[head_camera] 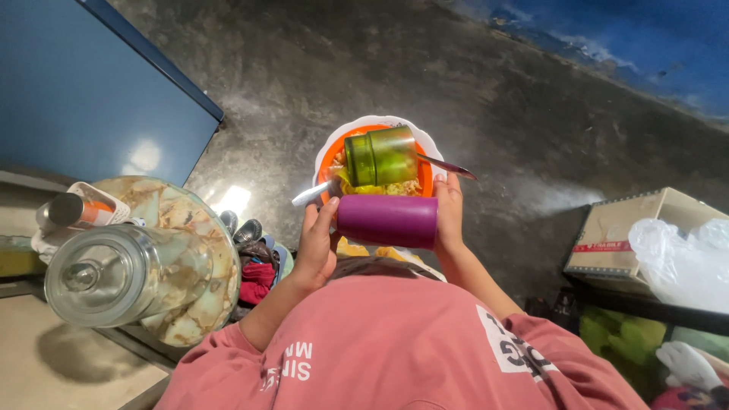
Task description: The person carries a stack of dishes and utensils from a living area into a kitchen. They hold a purple cup, a green glass, and a plate with food and cutlery, then place the stack onto a kitchen counter.
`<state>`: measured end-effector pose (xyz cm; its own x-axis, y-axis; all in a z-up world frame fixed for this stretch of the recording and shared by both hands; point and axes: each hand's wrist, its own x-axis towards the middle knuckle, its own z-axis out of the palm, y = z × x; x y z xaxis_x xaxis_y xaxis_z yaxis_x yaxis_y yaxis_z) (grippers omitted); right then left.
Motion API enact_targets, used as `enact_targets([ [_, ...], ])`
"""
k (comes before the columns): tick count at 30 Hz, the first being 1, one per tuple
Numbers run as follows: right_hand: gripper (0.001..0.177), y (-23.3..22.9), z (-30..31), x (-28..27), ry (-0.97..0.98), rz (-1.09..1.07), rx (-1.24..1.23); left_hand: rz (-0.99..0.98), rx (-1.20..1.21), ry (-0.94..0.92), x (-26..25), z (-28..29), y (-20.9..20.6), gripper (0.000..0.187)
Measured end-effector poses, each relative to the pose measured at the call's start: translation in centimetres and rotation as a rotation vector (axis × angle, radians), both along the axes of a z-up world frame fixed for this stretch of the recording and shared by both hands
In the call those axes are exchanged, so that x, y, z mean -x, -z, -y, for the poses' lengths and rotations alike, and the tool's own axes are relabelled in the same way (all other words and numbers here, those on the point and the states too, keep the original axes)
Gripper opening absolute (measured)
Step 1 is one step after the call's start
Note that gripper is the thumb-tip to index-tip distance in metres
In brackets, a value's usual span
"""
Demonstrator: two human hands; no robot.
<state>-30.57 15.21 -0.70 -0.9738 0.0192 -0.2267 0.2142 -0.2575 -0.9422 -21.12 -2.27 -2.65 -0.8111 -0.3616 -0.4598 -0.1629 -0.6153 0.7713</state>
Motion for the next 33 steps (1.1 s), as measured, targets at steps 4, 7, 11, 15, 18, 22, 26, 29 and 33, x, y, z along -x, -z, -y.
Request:
enact_targets([
  [4,0.058,0.2,0.2,1.1,-0.013,0.033,-0.004,0.011,-0.006,-0.027,0.9,-0.1,-1.5,0.078],
  [7,0.051,0.7,0.2,2.5,-0.031,0.037,0.001,0.033,-0.009,-0.06,2.0,-0.3,-2.3,0.074],
  [11,0.059,-1.1,0.8,4.8,-0.061,0.062,-0.005,0.04,-0.017,-0.095,3.9,-0.8,-2.8,0.069],
  [15,0.05,0.9,0.0,8.4,-0.103,0.016,-0.01,0.048,-0.029,-0.137,6.4,-1.5,-3.1,0.077],
  [18,0.05,3.4,-1.3,11.8,-0.132,0.008,-0.037,0.023,-0.048,-0.185,8.3,-2.2,-2.9,0.084],
  [22,0.049,-1.2,-1.2,13.5,-0.189,0.015,-0.07,0.029,-0.043,-0.224,10.3,-3.7,-5.5,0.08],
  [26,0.049,-3.0,-1.3,15.7,-0.238,-0.01,-0.079,0.032,-0.033,-0.278,12.6,-4.8,-4.9,0.076],
  [29,0.047,-2.7,-1.9,17.4,-0.269,-0.022,-0.083,0.034,-0.037,-0.317,13.9,-5.8,-5.4,0.074],
  [33,0.047,-3.6,-2.4,18.9,-0.288,-0.016,-0.103,0.027,-0.044,-0.344,15.3,-6.5,-3.9,0.073],
])
